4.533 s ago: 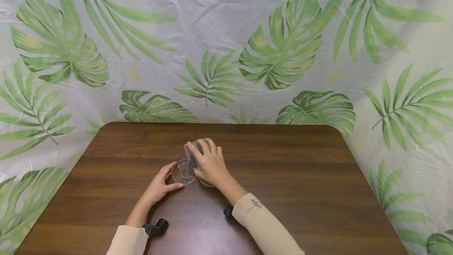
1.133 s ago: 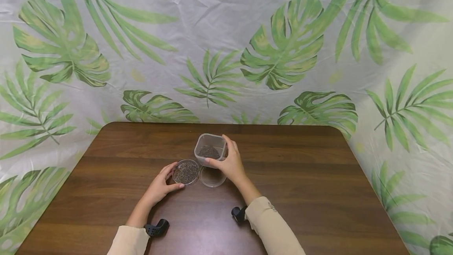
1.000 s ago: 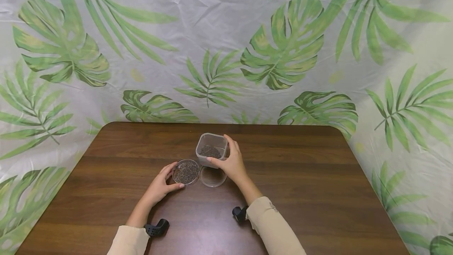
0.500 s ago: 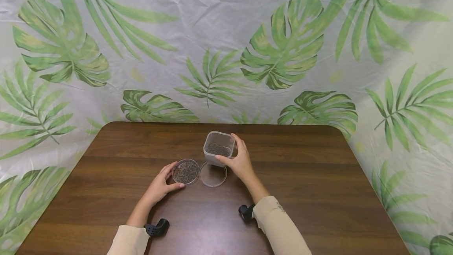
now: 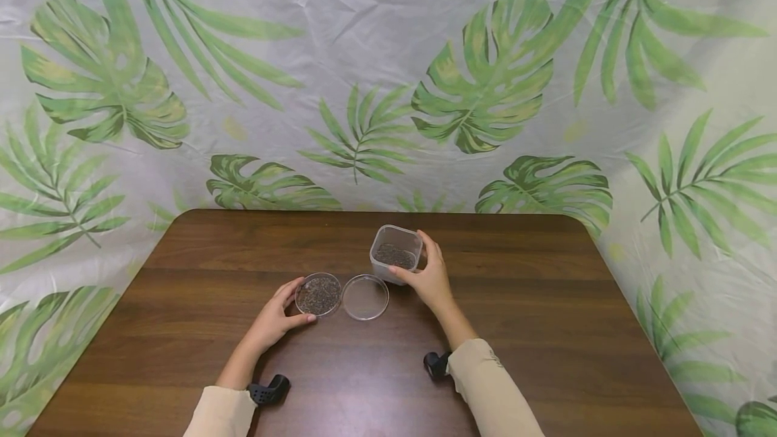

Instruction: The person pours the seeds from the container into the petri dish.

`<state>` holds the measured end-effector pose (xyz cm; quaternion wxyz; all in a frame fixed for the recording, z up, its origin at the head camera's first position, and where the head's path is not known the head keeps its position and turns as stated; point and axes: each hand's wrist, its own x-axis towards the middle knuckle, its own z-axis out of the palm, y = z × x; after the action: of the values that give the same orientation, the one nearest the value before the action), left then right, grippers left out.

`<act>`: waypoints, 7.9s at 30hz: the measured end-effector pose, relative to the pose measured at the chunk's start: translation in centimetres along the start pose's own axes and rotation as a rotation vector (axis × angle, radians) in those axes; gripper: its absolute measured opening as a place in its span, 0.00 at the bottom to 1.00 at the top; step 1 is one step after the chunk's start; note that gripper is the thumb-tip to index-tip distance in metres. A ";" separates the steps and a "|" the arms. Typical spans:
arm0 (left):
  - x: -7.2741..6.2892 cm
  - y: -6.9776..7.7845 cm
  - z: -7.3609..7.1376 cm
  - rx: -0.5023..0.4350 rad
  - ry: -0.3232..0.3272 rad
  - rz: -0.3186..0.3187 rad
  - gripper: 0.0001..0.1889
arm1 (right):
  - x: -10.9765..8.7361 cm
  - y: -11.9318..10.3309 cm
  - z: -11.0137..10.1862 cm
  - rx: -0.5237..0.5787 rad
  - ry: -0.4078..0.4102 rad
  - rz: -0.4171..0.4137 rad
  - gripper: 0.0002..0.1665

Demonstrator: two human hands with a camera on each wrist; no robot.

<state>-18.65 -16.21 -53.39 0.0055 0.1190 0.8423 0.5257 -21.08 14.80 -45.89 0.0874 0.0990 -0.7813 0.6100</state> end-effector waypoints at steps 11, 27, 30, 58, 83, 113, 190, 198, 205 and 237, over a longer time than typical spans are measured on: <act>-0.6 2.4 -0.3 -0.021 0.005 0.003 0.42 | -0.4 1.2 -1.5 -0.084 0.095 0.020 0.51; -1.0 4.0 -0.6 -0.010 -0.010 -0.005 0.41 | -1.5 2.6 -3.3 -0.106 0.177 0.036 0.51; -1.0 3.9 -0.6 -0.004 -0.015 -0.011 0.41 | -1.5 3.7 -3.6 -0.110 0.191 0.044 0.51; -0.2 0.1 0.0 0.011 -0.007 -0.020 0.46 | -1.9 7.3 -4.9 -0.181 0.224 0.091 0.56; -0.9 3.2 -0.4 -0.004 0.009 0.000 0.41 | -2.1 7.4 -4.9 -0.196 0.229 0.080 0.60; -0.2 0.1 0.0 0.004 -0.004 -0.029 0.46 | -2.5 3.2 -2.8 -0.200 0.282 -0.237 0.53; -0.1 0.3 -0.1 -0.001 -0.010 -0.042 0.46 | -3.0 6.1 5.0 -0.485 -0.317 -0.083 0.63; -0.2 0.3 -0.1 -0.004 -0.008 -0.048 0.46 | -3.1 5.9 5.2 -0.537 -0.299 -0.086 0.61; -0.2 0.3 -0.1 -0.004 -0.003 -0.035 0.46 | -3.2 5.9 5.2 -0.510 -0.309 -0.072 0.61; -0.4 1.0 0.0 -0.003 0.016 -0.014 0.43 | -2.7 3.9 6.1 -0.326 -0.261 -0.136 0.60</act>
<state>-18.12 -15.86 -52.56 0.0025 0.1088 0.8423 0.5279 -19.61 9.95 -51.74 0.0415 0.2143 -0.8657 0.4505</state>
